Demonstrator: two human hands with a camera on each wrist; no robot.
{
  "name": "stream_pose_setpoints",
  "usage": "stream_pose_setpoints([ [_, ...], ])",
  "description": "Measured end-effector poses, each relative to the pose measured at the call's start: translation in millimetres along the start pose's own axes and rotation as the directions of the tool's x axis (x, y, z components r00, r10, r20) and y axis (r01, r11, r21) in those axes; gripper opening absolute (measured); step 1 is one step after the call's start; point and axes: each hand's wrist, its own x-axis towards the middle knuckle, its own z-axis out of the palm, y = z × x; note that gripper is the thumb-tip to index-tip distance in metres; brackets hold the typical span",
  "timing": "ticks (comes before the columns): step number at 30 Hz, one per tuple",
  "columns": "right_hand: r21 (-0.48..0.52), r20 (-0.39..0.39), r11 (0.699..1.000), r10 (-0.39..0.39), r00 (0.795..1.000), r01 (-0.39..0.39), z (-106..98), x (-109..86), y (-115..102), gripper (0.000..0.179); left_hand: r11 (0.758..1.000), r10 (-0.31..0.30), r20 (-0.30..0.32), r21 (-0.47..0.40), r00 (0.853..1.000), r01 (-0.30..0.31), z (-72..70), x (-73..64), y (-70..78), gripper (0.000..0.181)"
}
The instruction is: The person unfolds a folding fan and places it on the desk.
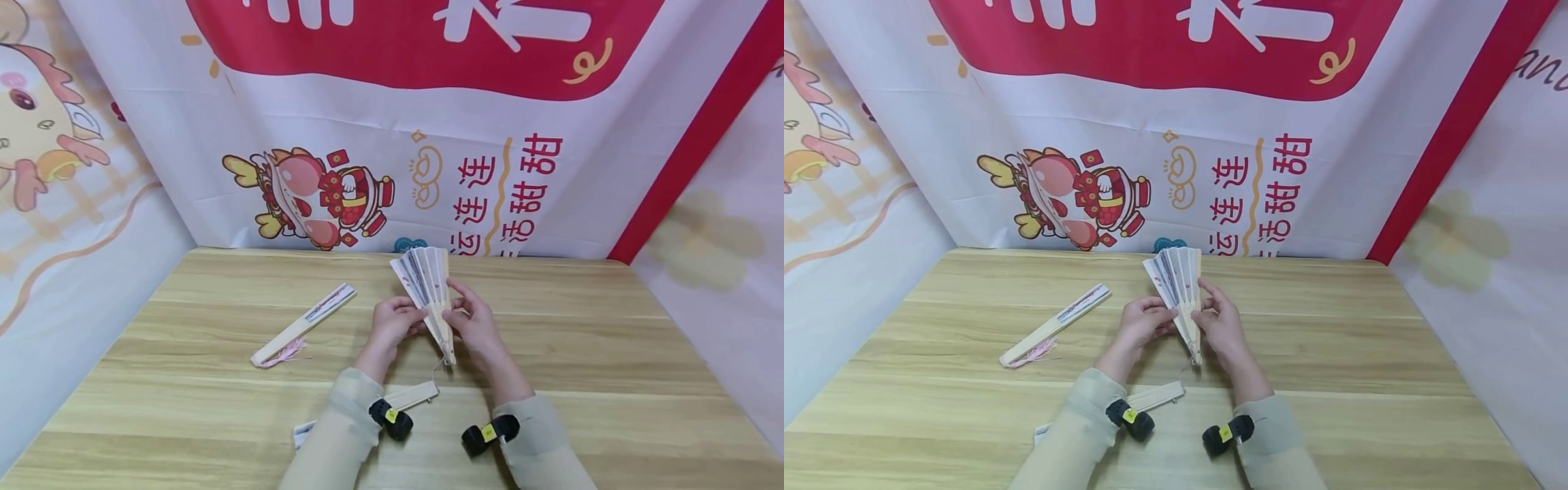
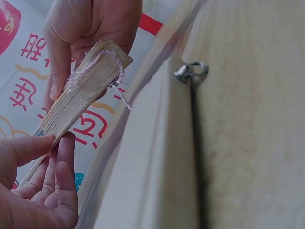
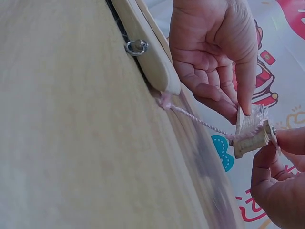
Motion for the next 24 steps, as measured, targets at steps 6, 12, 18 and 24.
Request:
stream_pose_setpoints([
  [6,-0.013,-0.036,1.0,0.002,0.999,-0.002,-1.1,0.8,-0.7,0.067,1.0,-0.009,-0.004,0.003,1.0,0.009,-1.1,0.5,-0.1,0.026],
  [12,-0.009,-0.085,1.0,0.005,0.996,-0.006,-3.0,3.2,-0.3,0.065,1.0,-0.009,-0.013,0.023,1.0,0.01,-1.4,1.5,-0.8,0.023],
  [18,0.004,-0.118,1.0,-0.003,0.993,0.003,-5.1,2.1,-1.9,0.066,0.999,-0.021,-0.009,0.033,1.0,0.021,-2.5,1.6,-1.9,0.024],
  [24,0.053,-0.173,0.998,0.031,0.984,-0.022,-6.9,4.3,-0.9,0.068,0.999,-0.03,0.018,0.029,0.999,0.029,-3.2,-1.0,0.4,0.024],
])
